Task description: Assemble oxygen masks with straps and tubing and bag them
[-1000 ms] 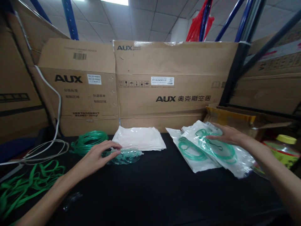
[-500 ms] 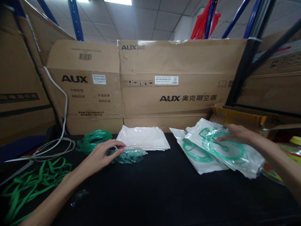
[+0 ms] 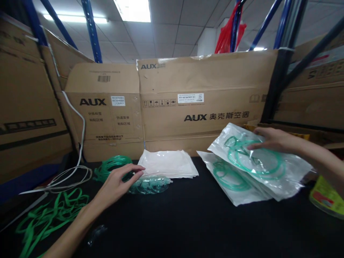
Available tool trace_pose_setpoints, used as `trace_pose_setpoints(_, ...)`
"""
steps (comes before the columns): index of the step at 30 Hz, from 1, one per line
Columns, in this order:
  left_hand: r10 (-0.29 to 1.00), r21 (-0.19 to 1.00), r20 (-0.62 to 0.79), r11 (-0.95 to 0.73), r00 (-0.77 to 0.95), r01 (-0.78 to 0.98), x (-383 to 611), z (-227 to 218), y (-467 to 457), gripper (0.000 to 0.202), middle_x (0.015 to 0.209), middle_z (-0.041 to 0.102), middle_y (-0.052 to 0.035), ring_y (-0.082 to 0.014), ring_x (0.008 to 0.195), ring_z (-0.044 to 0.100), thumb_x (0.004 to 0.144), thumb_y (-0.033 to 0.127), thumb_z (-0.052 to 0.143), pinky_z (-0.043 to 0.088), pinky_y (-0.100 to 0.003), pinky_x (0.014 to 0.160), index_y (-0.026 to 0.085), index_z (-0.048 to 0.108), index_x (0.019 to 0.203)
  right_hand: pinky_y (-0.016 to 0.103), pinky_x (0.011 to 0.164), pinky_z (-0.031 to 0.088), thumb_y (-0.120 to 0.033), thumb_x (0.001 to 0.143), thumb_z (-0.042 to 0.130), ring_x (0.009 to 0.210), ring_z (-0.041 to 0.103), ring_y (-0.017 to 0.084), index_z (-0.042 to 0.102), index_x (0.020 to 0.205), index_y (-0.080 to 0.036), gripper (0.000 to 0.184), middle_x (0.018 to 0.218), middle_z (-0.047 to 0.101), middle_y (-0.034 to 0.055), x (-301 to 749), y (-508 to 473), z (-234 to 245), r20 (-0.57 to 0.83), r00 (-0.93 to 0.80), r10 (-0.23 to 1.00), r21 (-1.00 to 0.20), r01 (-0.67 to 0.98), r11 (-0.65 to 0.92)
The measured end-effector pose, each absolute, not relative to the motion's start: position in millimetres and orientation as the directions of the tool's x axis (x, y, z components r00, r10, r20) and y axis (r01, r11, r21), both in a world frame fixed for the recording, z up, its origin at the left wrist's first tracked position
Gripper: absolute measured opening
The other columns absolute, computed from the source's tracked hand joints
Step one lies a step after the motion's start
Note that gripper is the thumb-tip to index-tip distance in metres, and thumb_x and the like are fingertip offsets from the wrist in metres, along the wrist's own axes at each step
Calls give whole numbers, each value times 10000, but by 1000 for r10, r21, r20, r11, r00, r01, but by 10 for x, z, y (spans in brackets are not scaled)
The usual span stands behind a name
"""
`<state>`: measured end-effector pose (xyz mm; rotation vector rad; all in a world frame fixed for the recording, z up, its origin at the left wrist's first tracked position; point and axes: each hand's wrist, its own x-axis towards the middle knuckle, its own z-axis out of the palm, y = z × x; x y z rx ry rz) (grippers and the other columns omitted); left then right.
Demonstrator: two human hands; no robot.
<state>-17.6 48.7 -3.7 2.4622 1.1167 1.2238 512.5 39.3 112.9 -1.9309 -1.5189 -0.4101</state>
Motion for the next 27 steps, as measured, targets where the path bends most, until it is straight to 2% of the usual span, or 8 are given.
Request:
trace_pose_setpoints(2, 738, 542, 591, -661, 324, 519, -147, 25, 464, 267, 1060, 776, -40, -235, 988, 705, 959, 448, 603, 532, -352, 903, 239, 746, 1044, 311, 672, 472, -209, 680, 870, 720, 715, 179, 797, 848, -62, 235, 936, 782, 239, 4982, 390, 1182, 473, 255, 844, -373, 925, -70)
trace_pose_setpoints(5, 835, 726, 440, -548, 331, 415, -2, 138, 425, 368, 1056, 785, -56, -240, 950, 719, 944, 522, 599, 553, -351, 851, 225, 745, 1105, 359, 724, 489, -238, 670, 880, 763, 719, 241, 773, 853, -92, 257, 930, 781, 217, 4653, 438, 1188, 378, 195, 905, -485, 874, 15)
trace_pose_setpoints(9, 856, 932, 198, -315, 477, 179, 341, 295, 371, 566, 1163, 756, -144, -235, 900, 732, 935, 600, 578, 573, -297, 655, 159, 658, 1281, 349, 776, 531, -469, 752, 804, 917, 728, 282, 764, 958, -164, 370, 1054, 782, 154, 4018, 586, 1024, 329, 80, 941, -642, 749, 161)
trace_pose_setpoints(11, 848, 983, 125, -177, 516, 53, 509, 353, 344, 603, 1246, 719, -173, -246, 962, 734, 927, 609, 592, 580, -278, 625, 158, 618, 1326, 346, 689, 552, -515, 721, 810, 836, 737, 289, 757, 925, -161, 413, 957, 795, 134, 3662, 663, 879, 299, 28, 954, -716, 667, 205)
trace_pose_setpoints(16, 882, 987, 90, -17, 462, -161, 690, 322, 366, 446, 1173, 741, -147, -228, 897, 738, 869, 456, 734, 587, -250, 606, 153, 675, 1191, 344, 631, 574, -544, 700, 815, 744, 739, 269, 741, 873, -158, 430, 847, 798, 96, 2934, 769, 484, 323, -48, 945, -843, 439, 311)
trace_pose_setpoints(19, 923, 977, 88, -6, 376, -213, 627, 250, 444, 376, 1096, 760, -111, -182, 812, 722, 853, 337, 731, 562, -216, 596, 156, 663, 1175, 354, 714, 588, -597, 762, 749, 849, 749, 279, 754, 867, -169, 441, 911, 803, 105, 2748, 781, 326, 380, -29, 925, -879, 301, 371)
trace_pose_setpoints(22, 951, 957, 86, 3, 296, -291, 538, 222, 513, 290, 1013, 768, -98, -154, 768, 702, 822, 269, 711, 555, -202, 630, 130, 679, 1074, 370, 798, 578, -586, 823, 701, 954, 734, 279, 753, 962, -187, 425, 984, 794, 108, 2760, 781, 244, 444, 90, 892, -885, 198, 421)
trace_pose_setpoints(27, 974, 925, 70, 17, 214, -379, 510, 225, 551, 228, 922, 764, -90, -131, 675, 662, 737, 205, 746, 547, -203, 607, 112, 687, 937, 314, 673, 541, -586, 840, 670, 858, 697, 237, 697, 896, -190, 401, 890, 743, 85, 2911, 782, 216, 501, 361, 787, -860, 102, 500)
